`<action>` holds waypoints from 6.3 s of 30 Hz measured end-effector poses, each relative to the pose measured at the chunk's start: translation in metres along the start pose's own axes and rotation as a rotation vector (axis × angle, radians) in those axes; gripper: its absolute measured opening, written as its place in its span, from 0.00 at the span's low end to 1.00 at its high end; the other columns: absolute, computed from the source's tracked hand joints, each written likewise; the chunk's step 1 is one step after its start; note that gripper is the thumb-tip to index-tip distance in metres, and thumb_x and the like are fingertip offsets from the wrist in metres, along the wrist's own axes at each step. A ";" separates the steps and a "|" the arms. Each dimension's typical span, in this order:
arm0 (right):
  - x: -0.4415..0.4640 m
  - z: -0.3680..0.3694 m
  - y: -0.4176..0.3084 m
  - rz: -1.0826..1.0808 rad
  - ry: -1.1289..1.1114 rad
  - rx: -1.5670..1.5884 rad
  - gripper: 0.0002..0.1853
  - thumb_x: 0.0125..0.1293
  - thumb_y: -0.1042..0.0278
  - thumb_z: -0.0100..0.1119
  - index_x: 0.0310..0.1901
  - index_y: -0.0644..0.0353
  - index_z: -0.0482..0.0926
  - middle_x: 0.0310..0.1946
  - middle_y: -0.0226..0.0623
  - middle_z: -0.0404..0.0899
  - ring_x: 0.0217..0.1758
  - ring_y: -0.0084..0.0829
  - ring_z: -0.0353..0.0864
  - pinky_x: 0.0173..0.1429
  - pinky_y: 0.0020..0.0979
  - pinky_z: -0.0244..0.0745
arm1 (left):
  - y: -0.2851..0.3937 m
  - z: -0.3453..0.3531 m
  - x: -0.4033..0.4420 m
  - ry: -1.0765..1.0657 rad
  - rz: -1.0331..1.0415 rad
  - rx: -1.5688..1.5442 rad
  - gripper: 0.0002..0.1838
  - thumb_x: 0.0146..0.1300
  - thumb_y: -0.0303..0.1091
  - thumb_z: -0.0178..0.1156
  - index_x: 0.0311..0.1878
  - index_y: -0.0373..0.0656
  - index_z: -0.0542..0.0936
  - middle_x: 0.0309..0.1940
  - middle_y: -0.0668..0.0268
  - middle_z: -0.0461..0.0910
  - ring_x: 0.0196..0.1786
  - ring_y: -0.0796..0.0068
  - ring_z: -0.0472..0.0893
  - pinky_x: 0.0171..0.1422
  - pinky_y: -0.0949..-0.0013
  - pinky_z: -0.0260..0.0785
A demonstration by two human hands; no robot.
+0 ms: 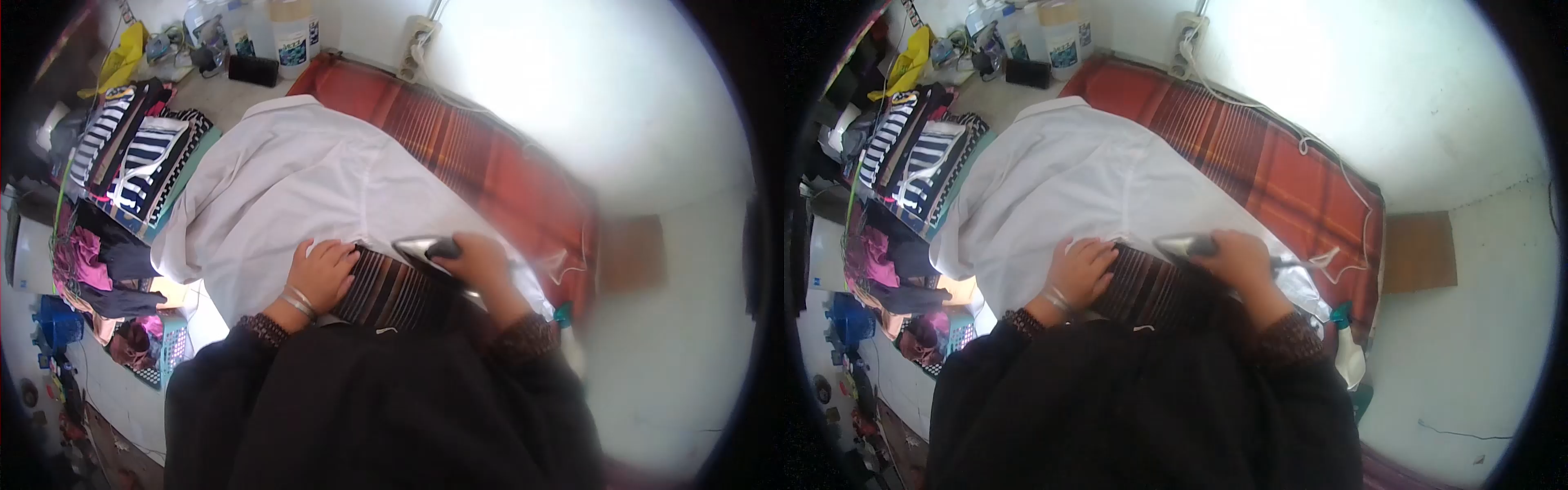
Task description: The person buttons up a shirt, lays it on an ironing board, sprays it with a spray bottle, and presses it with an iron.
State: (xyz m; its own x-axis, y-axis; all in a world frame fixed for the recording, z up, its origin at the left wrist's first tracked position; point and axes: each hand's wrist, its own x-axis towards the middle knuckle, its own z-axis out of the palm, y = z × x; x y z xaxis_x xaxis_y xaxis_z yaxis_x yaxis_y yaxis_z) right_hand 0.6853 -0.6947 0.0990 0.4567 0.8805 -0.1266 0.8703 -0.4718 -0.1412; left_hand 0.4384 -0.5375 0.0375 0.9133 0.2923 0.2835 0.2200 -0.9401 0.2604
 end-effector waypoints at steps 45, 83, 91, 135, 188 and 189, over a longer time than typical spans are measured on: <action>0.012 -0.003 0.017 0.035 -0.183 -0.082 0.23 0.43 0.45 0.70 0.33 0.55 0.80 0.31 0.42 0.81 0.36 0.44 0.80 0.42 0.40 0.73 | -0.055 0.035 0.009 0.226 -0.221 -0.151 0.04 0.49 0.33 0.58 0.31 0.50 0.76 0.30 0.70 0.74 0.39 0.66 0.74 0.47 0.59 0.59; 0.125 -0.007 -0.039 0.627 -0.437 0.998 0.25 0.68 0.55 0.50 0.60 0.54 0.54 0.35 0.40 0.70 0.27 0.33 0.73 0.28 0.36 0.76 | -0.056 0.038 0.004 0.173 -0.244 -0.147 0.07 0.51 0.38 0.58 0.34 0.52 0.77 0.34 0.70 0.74 0.44 0.70 0.73 0.53 0.59 0.57; 0.202 0.001 -0.058 0.698 -0.347 1.181 0.15 0.70 0.55 0.46 0.51 0.55 0.62 0.28 0.39 0.67 0.27 0.37 0.73 0.33 0.43 0.77 | -0.056 0.036 0.004 0.177 -0.244 -0.147 0.07 0.50 0.37 0.58 0.34 0.52 0.77 0.34 0.70 0.73 0.43 0.69 0.73 0.53 0.58 0.58; 0.158 0.010 0.001 0.170 -0.515 0.437 0.31 0.66 0.52 0.51 0.64 0.61 0.57 0.43 0.47 0.78 0.42 0.40 0.81 0.43 0.41 0.76 | -0.057 0.038 0.007 0.234 -0.214 -0.197 0.04 0.48 0.34 0.58 0.30 0.51 0.76 0.32 0.69 0.73 0.42 0.67 0.73 0.50 0.57 0.58; 0.033 -0.010 0.039 0.503 0.218 0.053 0.23 0.49 0.43 0.63 0.38 0.53 0.76 0.32 0.42 0.81 0.38 0.43 0.81 0.41 0.43 0.73 | -0.094 0.045 0.275 -0.470 -0.322 -0.036 0.14 0.56 0.46 0.60 0.37 0.47 0.81 0.42 0.61 0.79 0.49 0.61 0.78 0.54 0.61 0.69; 0.034 -0.010 0.038 0.497 0.223 0.043 0.23 0.49 0.43 0.63 0.38 0.53 0.76 0.32 0.41 0.81 0.37 0.43 0.81 0.40 0.43 0.73 | -0.094 0.045 0.277 -0.472 -0.335 -0.010 0.13 0.58 0.44 0.57 0.41 0.47 0.81 0.44 0.61 0.79 0.50 0.61 0.78 0.54 0.60 0.70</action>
State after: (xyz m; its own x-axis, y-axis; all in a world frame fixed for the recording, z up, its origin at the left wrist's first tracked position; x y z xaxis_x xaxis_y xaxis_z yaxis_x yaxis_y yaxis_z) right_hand 0.7361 -0.6826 0.0989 0.8434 0.5369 0.0223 0.5332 -0.8311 -0.1577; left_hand 0.6860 -0.3760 0.0495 0.8490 0.4611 -0.2580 0.5220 -0.8077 0.2742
